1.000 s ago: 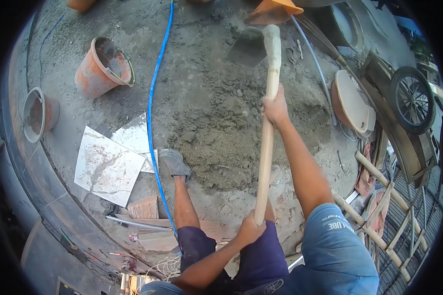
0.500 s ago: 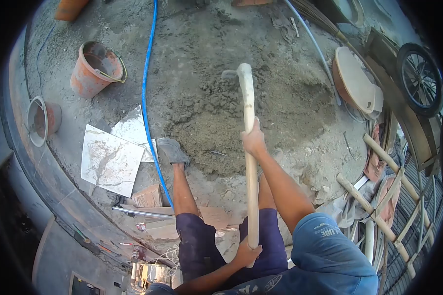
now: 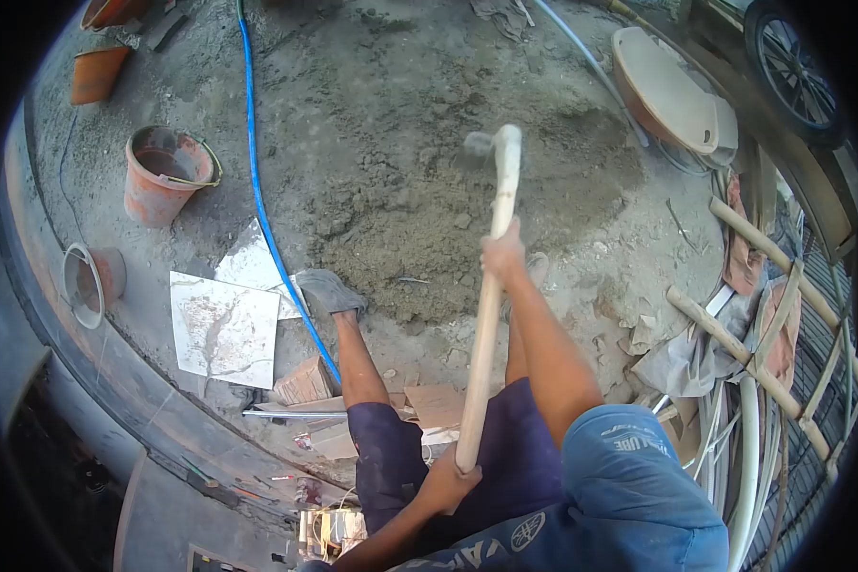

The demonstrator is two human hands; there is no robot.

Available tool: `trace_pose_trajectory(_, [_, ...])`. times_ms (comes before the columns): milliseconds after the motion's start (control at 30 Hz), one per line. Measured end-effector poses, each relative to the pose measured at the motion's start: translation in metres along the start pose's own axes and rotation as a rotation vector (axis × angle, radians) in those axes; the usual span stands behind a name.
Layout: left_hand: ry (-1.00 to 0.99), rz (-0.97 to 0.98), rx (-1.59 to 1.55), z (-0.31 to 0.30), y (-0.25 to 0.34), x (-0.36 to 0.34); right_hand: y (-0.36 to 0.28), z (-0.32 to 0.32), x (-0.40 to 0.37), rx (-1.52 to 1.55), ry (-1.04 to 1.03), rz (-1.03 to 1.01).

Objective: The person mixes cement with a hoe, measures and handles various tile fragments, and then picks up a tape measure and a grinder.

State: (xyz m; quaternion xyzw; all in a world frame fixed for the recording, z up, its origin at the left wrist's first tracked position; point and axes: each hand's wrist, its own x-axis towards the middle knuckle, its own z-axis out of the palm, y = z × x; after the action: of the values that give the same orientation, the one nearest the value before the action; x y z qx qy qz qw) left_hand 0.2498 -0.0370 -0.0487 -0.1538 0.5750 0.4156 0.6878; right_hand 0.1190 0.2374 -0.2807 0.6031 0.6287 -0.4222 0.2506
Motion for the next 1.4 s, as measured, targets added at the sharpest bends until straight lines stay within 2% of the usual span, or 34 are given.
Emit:
trace_pose_trajectory(33, [0.050, -0.087, 0.053, 0.001, -0.021, -0.040, 0.063, 0.050, -0.012, -0.179, -0.010, -0.023])
trace_pose_trajectory(67, [-0.029, -0.216, -0.117, -0.006, -0.056, -0.069, 0.068, 0.063, -0.057, -0.219, -0.060, -0.003])
trace_pose_trajectory(133, [0.064, -0.027, -0.206, 0.001, -0.055, -0.117, 0.095, 0.067, -0.103, -0.102, -0.115, 0.020])
trace_pose_trajectory(167, [0.038, -0.012, -0.183, -0.002, -0.060, -0.115, 0.106, 0.063, -0.099, -0.013, -0.105, 0.004])
trace_pose_trajectory(200, [-0.007, -0.022, -0.031, -0.008, -0.065, -0.106, 0.091, 0.035, -0.093, 0.001, -0.068, 0.002])
trace_pose_trajectory(233, [-0.041, -0.048, 0.118, -0.012, -0.067, -0.100, 0.061, -0.004, -0.100, 0.148, -0.022, 0.019])
trace_pose_trajectory(267, [-0.045, -0.021, 0.224, -0.018, -0.042, -0.072, 0.038, -0.036, -0.097, 0.294, 0.015, 0.035])
trace_pose_trajectory(300, [-0.044, 0.007, 0.327, -0.023, -0.006, -0.029, 0.018, -0.062, -0.072, 0.399, 0.128, -0.109])
trace_pose_trajectory(333, [-0.053, 0.084, 0.371, -0.025, -0.001, 0.022, -0.004, -0.091, -0.047, 0.497, 0.196, -0.186])
trace_pose_trajectory(367, [-0.041, 0.269, 0.483, -0.024, 0.011, 0.075, -0.035, -0.123, -0.026, 0.471, 0.266, -0.255])
trace_pose_trajectory(400, [-0.042, 0.153, 0.434, -0.018, 0.030, 0.125, -0.053, -0.145, 0.004, 0.419, 0.345, -0.293])
trace_pose_trajectory(433, [-0.014, 0.414, 0.373, -0.011, 0.031, 0.186, -0.070, -0.164, 0.032, 0.424, 0.399, -0.366])
trace_pose_trajectory(467, [-0.037, 0.479, 0.370, -0.005, 0.048, 0.233, -0.075, -0.175, 0.073, 0.379, 0.474, -0.414])
trace_pose_trajectory(500, [-0.041, 0.496, 0.361, 0.003, 0.063, 0.271, -0.075, -0.181, 0.109, 0.331, 0.541, -0.459])
trace_pose_trajectory(567, [-0.049, 0.484, 0.349, 0.015, 0.053, 0.298, -0.078, -0.177, 0.132, 0.375, 0.460, -0.417])
trace_pose_trajectory(633, [-0.044, 0.320, 0.224, 0.025, 0.036, 0.304, -0.053, -0.138, 0.177, 0.217, 0.408, -0.327])
trace_pose_trajectory(700, [-0.053, 0.225, 0.136, 0.021, 0.017, 0.279, -0.036, -0.095, 0.178, 0.027, 0.409, -0.297])
trace_pose_trajectory(767, [-0.042, 0.142, 0.133, -0.001, -0.007, 0.246, -0.038, -0.081, 0.146, 0.094, 0.315, -0.231])
trace_pose_trajectory(833, [0.023, 0.027, 0.216, -0.009, 0.013, 0.184, -0.027, -0.065, 0.122, 0.090, 0.309, -0.166])
trace_pose_trajectory(867, [0.002, 0.063, 0.285, -0.019, 0.001, 0.156, -0.019, -0.059, 0.102, 0.118, 0.270, -0.119])
trace_pose_trajectory(900, [0.002, 0.002, 0.284, -0.021, 0.006, 0.120, -0.007, -0.050, 0.079, 0.145, 0.230, -0.078])
trace_pose_trajectory(933, [0.068, 0.096, 0.380, -0.021, -0.003, 0.083, 0.023, -0.026, 0.065, 0.151, 0.262, -0.138])
trace_pose_trajectory(967, [0.024, -0.027, 0.384, -0.019, -0.005, 0.043, 0.044, -0.016, 0.031, 0.223, 0.193, -0.120])
trace_pose_trajectory(1000, [-0.007, -0.087, 0.187, -0.009, -0.028, 0.008, 0.059, -0.015, -0.008, 0.258, 0.157, -0.122])
trace_pose_trajectory(1033, [-0.022, -0.064, 0.244, -0.002, -0.049, -0.025, 0.074, -0.021, -0.040, 0.368, 0.088, -0.088])
trace_pose_trajectory(1067, [-0.077, -0.141, 0.283, 0.001, -0.078, -0.043, 0.073, -0.039, -0.069, 0.479, 0.018, -0.044])
trace_pose_trajectory(1167, [-0.028, -0.052, 0.430, -0.004, -0.022, 0.008, 0.048, -0.097, -0.055, 0.666, 0.110, 0.040])
trace_pose_trajectory(1233, [0.001, 0.185, 0.623, -0.041, 0.004, 0.099, 0.041, -0.113, 0.004, 0.821, 0.288, -0.175])
trace_pose_trajectory(1300, [0.069, 0.202, 0.847, -0.083, 0.024, 0.207, 0.027, -0.120, 0.059, 0.983, 0.394, -0.233])
trace_pose_trajectory(1367, [0.065, 0.451, 0.890, -0.123, 0.049, 0.306, 0.018, -0.112, 0.110, 1.153, 0.480, -0.263])
trace_pose_trajectory(1400, [0.027, 0.382, 0.918, -0.140, 0.055, 0.347, 0.017, -0.105, 0.133, 1.126, 0.521, -0.196])
